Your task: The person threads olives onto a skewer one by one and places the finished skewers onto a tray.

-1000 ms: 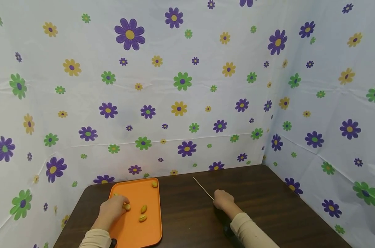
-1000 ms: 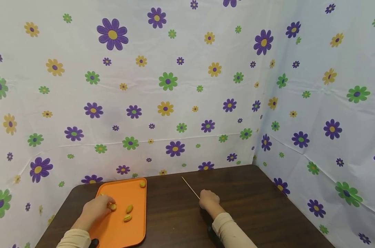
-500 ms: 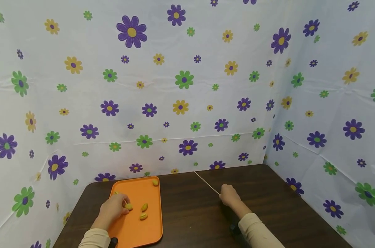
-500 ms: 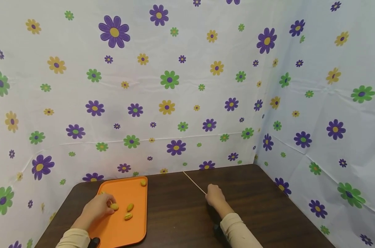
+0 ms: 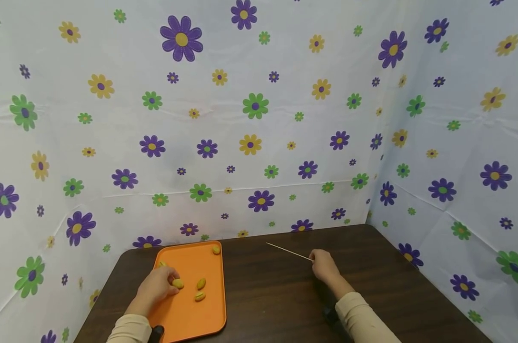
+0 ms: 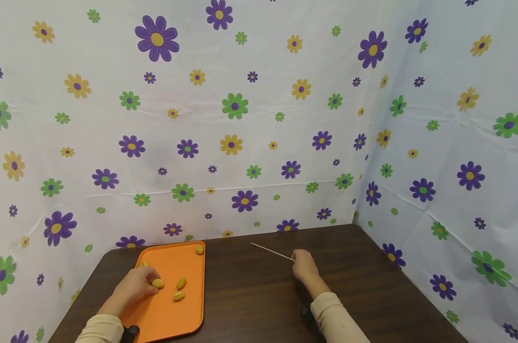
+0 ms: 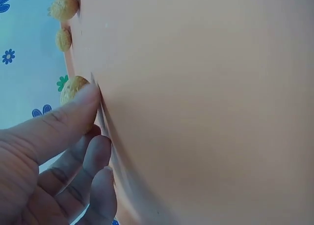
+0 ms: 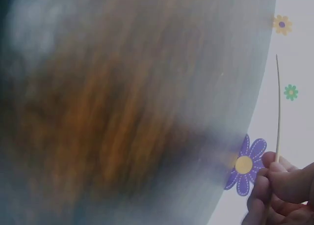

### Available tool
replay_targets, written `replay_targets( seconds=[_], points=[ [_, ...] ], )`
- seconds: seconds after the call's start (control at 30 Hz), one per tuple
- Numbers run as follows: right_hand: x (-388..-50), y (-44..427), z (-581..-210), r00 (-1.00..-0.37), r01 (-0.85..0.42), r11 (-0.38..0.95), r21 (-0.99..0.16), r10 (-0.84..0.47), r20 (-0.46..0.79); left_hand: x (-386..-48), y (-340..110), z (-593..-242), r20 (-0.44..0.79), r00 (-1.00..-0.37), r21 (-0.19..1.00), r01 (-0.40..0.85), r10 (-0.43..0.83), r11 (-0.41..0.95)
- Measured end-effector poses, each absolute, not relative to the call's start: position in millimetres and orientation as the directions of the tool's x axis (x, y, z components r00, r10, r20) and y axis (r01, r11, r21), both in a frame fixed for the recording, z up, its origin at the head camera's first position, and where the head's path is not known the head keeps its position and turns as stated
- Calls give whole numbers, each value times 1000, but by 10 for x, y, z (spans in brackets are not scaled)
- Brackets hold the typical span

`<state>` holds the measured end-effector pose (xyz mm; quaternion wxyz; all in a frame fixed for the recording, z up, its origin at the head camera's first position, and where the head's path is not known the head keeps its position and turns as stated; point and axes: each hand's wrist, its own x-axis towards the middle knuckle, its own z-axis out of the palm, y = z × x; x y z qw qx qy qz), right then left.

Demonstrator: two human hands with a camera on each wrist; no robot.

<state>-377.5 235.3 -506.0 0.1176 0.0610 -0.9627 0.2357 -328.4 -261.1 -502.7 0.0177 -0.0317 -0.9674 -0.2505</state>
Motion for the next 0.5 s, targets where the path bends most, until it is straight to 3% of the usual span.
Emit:
replay_targets(
  seconds=[0.5],
  points=[
    [-3882,2403,-5054,-963,-144,839,-525,3,268,-3311,-2682,-5117,-4,-1000,606,22,31,795]
  ],
)
